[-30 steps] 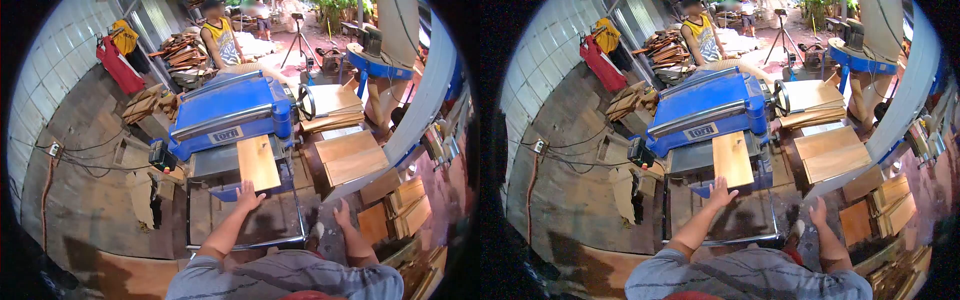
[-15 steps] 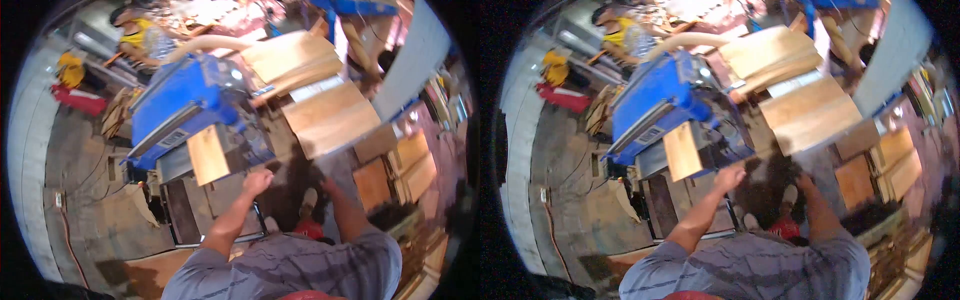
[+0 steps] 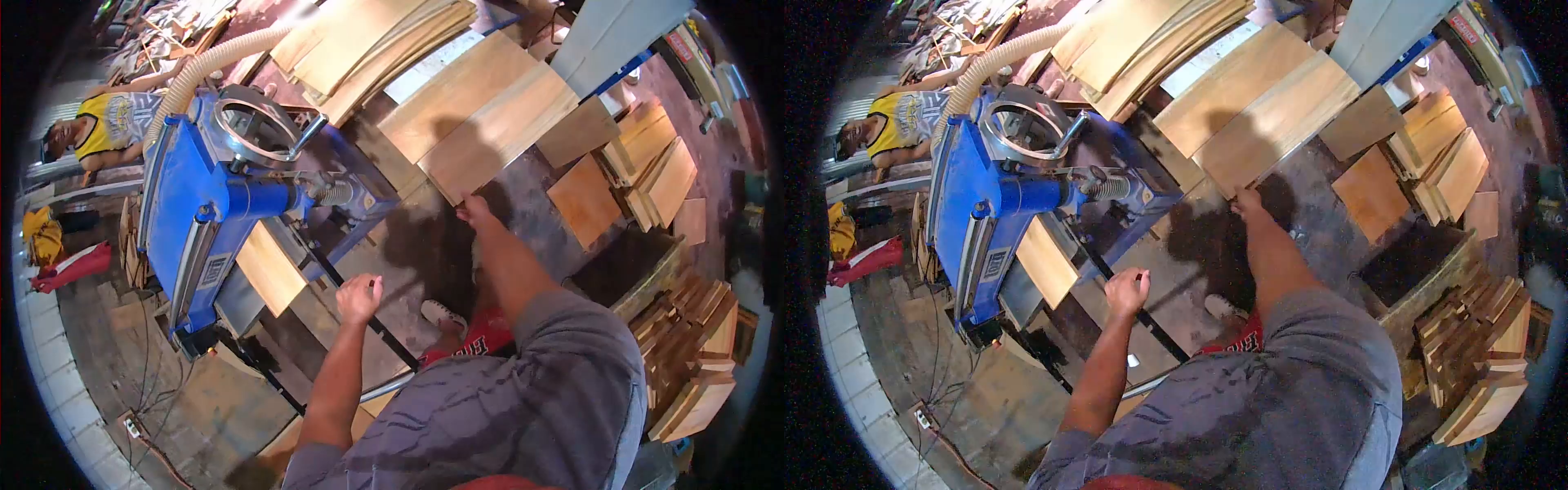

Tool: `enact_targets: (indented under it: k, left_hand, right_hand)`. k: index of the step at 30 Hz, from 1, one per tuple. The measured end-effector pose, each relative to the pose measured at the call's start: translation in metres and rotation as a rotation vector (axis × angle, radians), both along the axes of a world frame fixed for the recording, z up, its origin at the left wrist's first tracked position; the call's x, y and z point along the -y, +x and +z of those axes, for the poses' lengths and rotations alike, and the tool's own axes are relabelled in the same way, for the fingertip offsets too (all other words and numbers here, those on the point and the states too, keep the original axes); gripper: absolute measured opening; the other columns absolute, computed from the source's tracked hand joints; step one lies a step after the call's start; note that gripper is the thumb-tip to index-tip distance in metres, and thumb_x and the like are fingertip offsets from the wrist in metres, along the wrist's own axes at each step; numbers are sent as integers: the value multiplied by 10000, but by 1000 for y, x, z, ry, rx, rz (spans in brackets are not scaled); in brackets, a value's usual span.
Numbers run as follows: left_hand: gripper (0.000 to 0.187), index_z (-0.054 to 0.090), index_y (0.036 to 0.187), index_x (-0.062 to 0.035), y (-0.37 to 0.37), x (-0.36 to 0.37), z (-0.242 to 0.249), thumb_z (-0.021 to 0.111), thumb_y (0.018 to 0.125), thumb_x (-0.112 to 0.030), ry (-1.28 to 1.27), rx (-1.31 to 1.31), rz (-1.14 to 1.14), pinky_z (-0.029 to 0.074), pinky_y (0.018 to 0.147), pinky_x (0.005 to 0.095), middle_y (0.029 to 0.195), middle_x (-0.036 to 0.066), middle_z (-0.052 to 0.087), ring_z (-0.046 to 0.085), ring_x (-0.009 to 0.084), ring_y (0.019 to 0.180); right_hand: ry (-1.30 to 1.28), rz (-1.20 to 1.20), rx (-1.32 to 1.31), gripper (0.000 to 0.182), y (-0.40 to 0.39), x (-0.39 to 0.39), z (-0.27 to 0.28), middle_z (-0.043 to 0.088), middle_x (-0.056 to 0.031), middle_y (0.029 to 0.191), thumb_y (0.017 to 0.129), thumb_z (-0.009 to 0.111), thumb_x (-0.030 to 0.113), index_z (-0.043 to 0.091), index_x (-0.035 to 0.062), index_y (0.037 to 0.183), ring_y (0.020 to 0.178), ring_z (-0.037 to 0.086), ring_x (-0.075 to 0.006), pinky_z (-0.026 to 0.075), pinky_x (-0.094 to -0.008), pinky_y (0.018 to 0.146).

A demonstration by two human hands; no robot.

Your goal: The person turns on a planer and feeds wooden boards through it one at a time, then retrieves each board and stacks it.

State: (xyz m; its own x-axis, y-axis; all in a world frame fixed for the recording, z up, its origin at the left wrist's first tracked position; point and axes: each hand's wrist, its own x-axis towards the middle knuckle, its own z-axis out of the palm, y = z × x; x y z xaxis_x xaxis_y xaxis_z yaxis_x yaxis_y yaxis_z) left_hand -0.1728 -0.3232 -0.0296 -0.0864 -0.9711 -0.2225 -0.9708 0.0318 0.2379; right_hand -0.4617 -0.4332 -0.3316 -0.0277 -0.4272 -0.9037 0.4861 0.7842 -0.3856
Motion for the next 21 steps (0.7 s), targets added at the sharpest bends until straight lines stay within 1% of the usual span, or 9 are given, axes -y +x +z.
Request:
enact_targets:
  k: [1, 3, 6, 10, 12, 13, 15, 18, 21]
  left_hand:
    - [185, 685, 809, -122, 0, 1, -2, 652, 846, -300, -2, 10, -5, 510, 718, 420, 830, 77, 688, 657, 303, 799]
    - [182, 682, 802, -120, 0, 1, -2, 658, 837, -297, 2, 26, -9, 510, 716, 422, 822, 81, 685, 655, 305, 791]
    - [178, 678, 799, -119, 1, 3, -2, 663, 824, -295, 4, -57, 2, 512, 716, 425, 808, 86, 679, 653, 307, 781]
    - [165, 663, 794, -119, 3, 3, -6, 672, 824, -280, -39, 9, -43, 516, 718, 422, 803, 78, 679, 657, 305, 791]
    - [156, 657, 794, -119, 2, 1, -5, 677, 832, -269, -31, 11, -55, 515, 717, 423, 803, 76, 680, 660, 308, 795]
    - [155, 659, 797, -123, 2, 1, -7, 678, 832, -273, -33, -8, -39, 515, 715, 423, 803, 77, 681, 660, 310, 796]
    - [155, 662, 800, -127, 1, -1, -7, 678, 832, -278, -34, -26, -25, 514, 714, 423, 802, 78, 681, 660, 313, 797]
    - [149, 657, 775, -132, -1, 2, -4, 675, 809, -276, -21, -9, -20, 523, 723, 405, 802, 62, 678, 663, 292, 794]
    - [141, 647, 763, -132, -2, 0, -2, 676, 810, -262, -47, 12, -47, 521, 701, 406, 792, 61, 673, 659, 292, 764]
  right_hand:
    - [9, 0, 3, 460, 11, 6, 6, 606, -112, 1034, 872, 655, 340, 557, 33, 1200, 820, 610, -212, 543, -348, 575]
    - [20, -157, -210, 440, 27, 14, 23, 610, -113, 1061, 865, 643, 283, 557, 25, 1211, 851, 622, -226, 570, -353, 613]
    - [77, -197, -275, 419, 38, 22, 43, 602, -120, 1122, 861, 629, 221, 553, 20, 1221, 880, 627, -241, 582, -365, 665]
    - [33, -313, -218, 442, 47, 29, 60, 590, -117, 1156, 850, 646, 209, 548, 24, 1239, 918, 624, -256, 584, -377, 695]
    - [40, -384, -148, 499, 47, 31, 63, 546, -127, 1218, 846, 659, 210, 503, 30, 1286, 1022, 593, -290, 583, -423, 753]
    - [37, -397, -153, 499, 45, 35, 62, 546, -127, 1218, 846, 659, 210, 503, 30, 1286, 1022, 593, -290, 583, -423, 753]
    - [137, -446, -75, 565, 44, 39, 56, 496, -143, 1282, 843, 673, 213, 448, 41, 1333, 1108, 544, -323, 564, -477, 809]
    - [184, -421, -4, 622, 36, 46, 50, 451, -154, 1327, 833, 699, 244, 415, 56, 1354, 1129, 517, -330, 544, -511, 852]
    - [250, -439, -73, 649, 41, 48, 46, 493, -139, 1282, 814, 736, 301, 436, 80, 1345, 1102, 533, -316, 545, -495, 834]
